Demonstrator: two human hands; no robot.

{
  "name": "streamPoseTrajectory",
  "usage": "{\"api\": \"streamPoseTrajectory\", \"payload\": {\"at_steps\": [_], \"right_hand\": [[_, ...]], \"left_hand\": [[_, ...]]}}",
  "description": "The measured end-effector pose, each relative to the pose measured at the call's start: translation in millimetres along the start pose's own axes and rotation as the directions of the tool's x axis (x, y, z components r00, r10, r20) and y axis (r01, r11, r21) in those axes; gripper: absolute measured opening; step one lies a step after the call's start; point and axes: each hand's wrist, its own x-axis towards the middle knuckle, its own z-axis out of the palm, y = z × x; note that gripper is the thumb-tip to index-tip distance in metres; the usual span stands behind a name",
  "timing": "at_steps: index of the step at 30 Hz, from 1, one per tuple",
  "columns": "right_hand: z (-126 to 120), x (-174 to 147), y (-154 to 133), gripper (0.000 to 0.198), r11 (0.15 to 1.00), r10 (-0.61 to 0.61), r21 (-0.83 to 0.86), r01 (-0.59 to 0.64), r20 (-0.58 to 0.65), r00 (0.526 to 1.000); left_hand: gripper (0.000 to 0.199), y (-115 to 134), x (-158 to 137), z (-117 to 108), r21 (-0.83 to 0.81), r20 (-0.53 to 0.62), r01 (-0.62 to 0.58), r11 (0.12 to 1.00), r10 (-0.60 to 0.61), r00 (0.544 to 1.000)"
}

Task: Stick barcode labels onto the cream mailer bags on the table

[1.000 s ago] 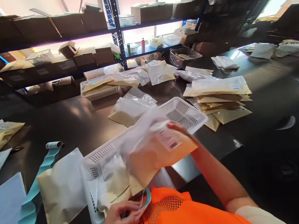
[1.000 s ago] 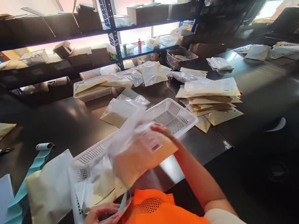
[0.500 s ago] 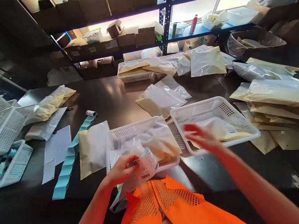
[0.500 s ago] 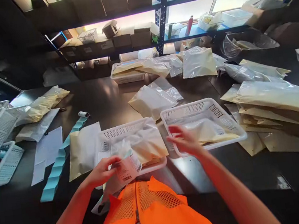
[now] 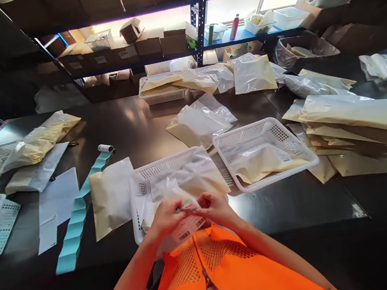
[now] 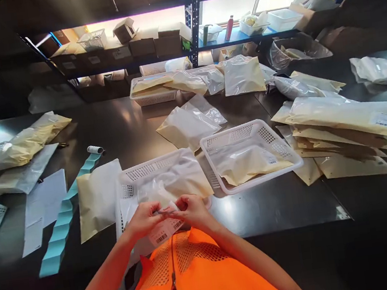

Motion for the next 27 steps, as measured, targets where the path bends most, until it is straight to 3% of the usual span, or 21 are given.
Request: {"api": "streamPoseTrajectory", "payload": {"at_steps": [2,6,10,13,15,19,23,25,27], "right_hand": [[-6.4,-4.8,-2.7,0.034,0.995,-0.003,-0.096,-0.003,-0.069,0.998],[-38.9,3.1,-7.6,0.023,0.991,0.050,-0.119,-0.066,-0.134,0.990],[-76.4,38.8,-1.7,0.019,0.982,0.065,-0.141,-0.127,-0.381,0.922],[-80.0,67.2,12.3,0.023,0.975,0.107,-0.140,-0.173,-0.385,0.917],[-70.6,79.4,22.2,0.022,0.946,0.087,-0.260,-0.192,-0.368,0.926],[-47.5,85.4,30.6,0.027,0.736,0.064,-0.602,-0.309,-0.393,0.917],[-45.7,79.7,24.0,0.071,0.483,0.039,-0.788,-0.381,-0.415,0.909],[-55.9,77.5,21.2,0.085,0.408,-0.026,-0.809,-0.424,-0.474,0.880],[-70.0,76.6,20.7,0.080,0.411,-0.069,-0.763,-0.500,-0.572,0.817]], "left_hand": [[0.050,-7.2,2.1,8.1,0.045,-0.017,0.024,0.999,-0.023,1.000],[0.056,-21.3,2.3,7.7,0.046,-0.021,0.049,0.998,-0.048,0.999],[0.054,-50.7,4.9,-11.6,0.122,-0.018,0.135,0.983,-0.133,0.991],[0.052,-85.6,8.9,-20.0,0.153,0.016,0.229,0.961,-0.234,0.972],[0.053,-106.9,10.8,-17.9,0.178,0.028,0.260,0.949,-0.269,0.963],[0.055,-129.6,11.7,-5.2,0.210,0.041,0.291,0.934,-0.305,0.951],[0.054,-135.0,12.9,1.6,0.241,0.038,0.313,0.918,-0.332,0.943],[0.054,-136.9,13.8,2.0,0.256,0.044,0.303,0.918,-0.325,0.945],[0.054,-138.1,14.1,1.8,0.262,0.045,0.294,0.919,-0.316,0.948]]}}
